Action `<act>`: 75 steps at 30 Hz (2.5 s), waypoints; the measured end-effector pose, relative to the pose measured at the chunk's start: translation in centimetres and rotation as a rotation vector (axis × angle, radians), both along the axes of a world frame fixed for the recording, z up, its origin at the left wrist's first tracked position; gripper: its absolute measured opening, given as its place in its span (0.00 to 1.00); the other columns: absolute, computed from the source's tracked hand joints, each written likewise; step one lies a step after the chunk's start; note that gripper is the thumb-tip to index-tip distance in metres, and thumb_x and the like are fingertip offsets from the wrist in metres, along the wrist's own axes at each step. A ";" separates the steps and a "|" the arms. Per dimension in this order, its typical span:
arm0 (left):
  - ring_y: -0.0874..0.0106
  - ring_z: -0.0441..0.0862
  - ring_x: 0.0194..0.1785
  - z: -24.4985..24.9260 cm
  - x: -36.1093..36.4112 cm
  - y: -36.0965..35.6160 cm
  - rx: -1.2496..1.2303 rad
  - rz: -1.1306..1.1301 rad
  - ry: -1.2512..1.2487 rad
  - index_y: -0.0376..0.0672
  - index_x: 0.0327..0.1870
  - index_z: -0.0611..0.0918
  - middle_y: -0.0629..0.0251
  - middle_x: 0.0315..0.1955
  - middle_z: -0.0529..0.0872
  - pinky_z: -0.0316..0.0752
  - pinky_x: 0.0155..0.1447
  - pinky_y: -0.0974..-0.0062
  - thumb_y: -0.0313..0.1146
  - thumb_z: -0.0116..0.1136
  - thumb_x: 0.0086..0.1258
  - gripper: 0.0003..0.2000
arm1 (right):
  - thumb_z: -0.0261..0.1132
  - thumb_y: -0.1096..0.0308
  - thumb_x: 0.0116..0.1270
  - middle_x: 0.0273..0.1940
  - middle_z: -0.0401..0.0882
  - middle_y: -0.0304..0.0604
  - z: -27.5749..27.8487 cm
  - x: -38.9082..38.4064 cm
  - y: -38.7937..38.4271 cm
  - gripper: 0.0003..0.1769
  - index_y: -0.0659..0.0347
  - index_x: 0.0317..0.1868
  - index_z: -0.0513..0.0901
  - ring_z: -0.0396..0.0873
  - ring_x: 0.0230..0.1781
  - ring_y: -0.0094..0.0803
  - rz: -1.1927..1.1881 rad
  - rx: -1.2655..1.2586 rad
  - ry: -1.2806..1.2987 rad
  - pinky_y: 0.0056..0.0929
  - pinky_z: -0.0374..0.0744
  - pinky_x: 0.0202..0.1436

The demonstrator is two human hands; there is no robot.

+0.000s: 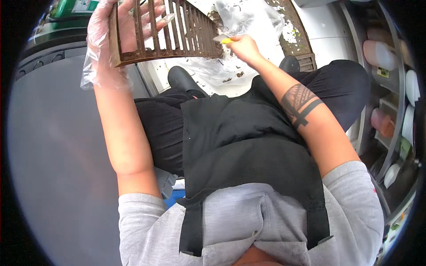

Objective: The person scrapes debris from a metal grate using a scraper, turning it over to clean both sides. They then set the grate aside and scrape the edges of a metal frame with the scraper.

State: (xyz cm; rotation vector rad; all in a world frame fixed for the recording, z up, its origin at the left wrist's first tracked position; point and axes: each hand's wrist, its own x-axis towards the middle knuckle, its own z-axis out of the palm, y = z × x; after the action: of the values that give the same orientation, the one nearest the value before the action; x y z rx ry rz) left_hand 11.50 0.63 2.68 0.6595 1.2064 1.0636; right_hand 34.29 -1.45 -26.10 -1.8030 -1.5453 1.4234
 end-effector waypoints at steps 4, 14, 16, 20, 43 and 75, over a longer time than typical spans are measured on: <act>0.59 0.88 0.46 -0.4 -1.0 0.5 -0.011 0.005 -0.065 0.39 0.54 0.85 0.58 0.44 0.89 0.85 0.56 0.54 0.54 0.61 0.69 0.26 | 0.64 0.61 0.62 0.35 0.88 0.58 2.7 -1.6 -3.2 0.17 0.68 0.39 0.89 0.88 0.41 0.50 0.129 0.242 -0.070 0.47 0.84 0.49; 0.60 0.88 0.46 -0.8 -2.7 1.1 -0.052 0.010 -0.089 0.40 0.54 0.86 0.60 0.44 0.90 0.85 0.56 0.57 0.54 0.62 0.68 0.25 | 0.60 0.63 0.64 0.37 0.86 0.60 3.7 -3.9 -0.6 0.16 0.67 0.39 0.88 0.87 0.42 0.57 0.399 0.523 -0.274 0.50 0.86 0.49; 0.61 0.88 0.46 -0.7 -1.6 0.6 -0.014 0.050 -0.038 0.40 0.54 0.86 0.61 0.44 0.90 0.84 0.56 0.58 0.55 0.61 0.69 0.26 | 0.60 0.63 0.63 0.37 0.87 0.60 4.0 -3.9 -1.0 0.16 0.65 0.38 0.89 0.87 0.43 0.56 0.487 0.426 -0.256 0.50 0.86 0.49; 0.62 0.88 0.46 -0.6 -0.6 0.2 0.040 0.084 -0.028 0.40 0.55 0.86 0.61 0.44 0.90 0.84 0.56 0.59 0.55 0.59 0.70 0.26 | 0.59 0.62 0.67 0.35 0.86 0.62 3.7 -4.3 0.7 0.16 0.67 0.38 0.87 0.86 0.41 0.57 0.485 0.496 -0.343 0.54 0.84 0.50; 0.49 0.72 0.75 -1.7 -6.5 2.1 0.005 -0.240 -0.225 0.24 0.78 0.61 0.36 0.73 0.69 0.69 0.75 0.49 0.50 0.48 0.79 0.39 | 0.67 0.55 0.64 0.39 0.89 0.59 -2.5 -1.3 -4.5 0.22 0.65 0.48 0.91 0.89 0.42 0.49 0.108 -0.087 -0.002 0.41 0.84 0.50; 0.54 0.88 0.46 -0.3 -3.5 0.7 0.129 -0.058 0.324 0.30 0.61 0.78 0.46 0.47 0.86 0.85 0.57 0.57 0.38 0.55 0.66 0.26 | 0.65 0.61 0.65 0.45 0.87 0.54 -1.6 -2.8 -0.2 0.15 0.60 0.45 0.90 0.87 0.47 0.51 0.422 0.373 -0.265 0.49 0.84 0.52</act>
State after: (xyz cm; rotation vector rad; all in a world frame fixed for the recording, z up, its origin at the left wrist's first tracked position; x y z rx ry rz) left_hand 7.98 1.33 2.37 0.9899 1.3934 1.0168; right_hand 31.51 -1.63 -27.71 -1.5427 -2.2585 0.9820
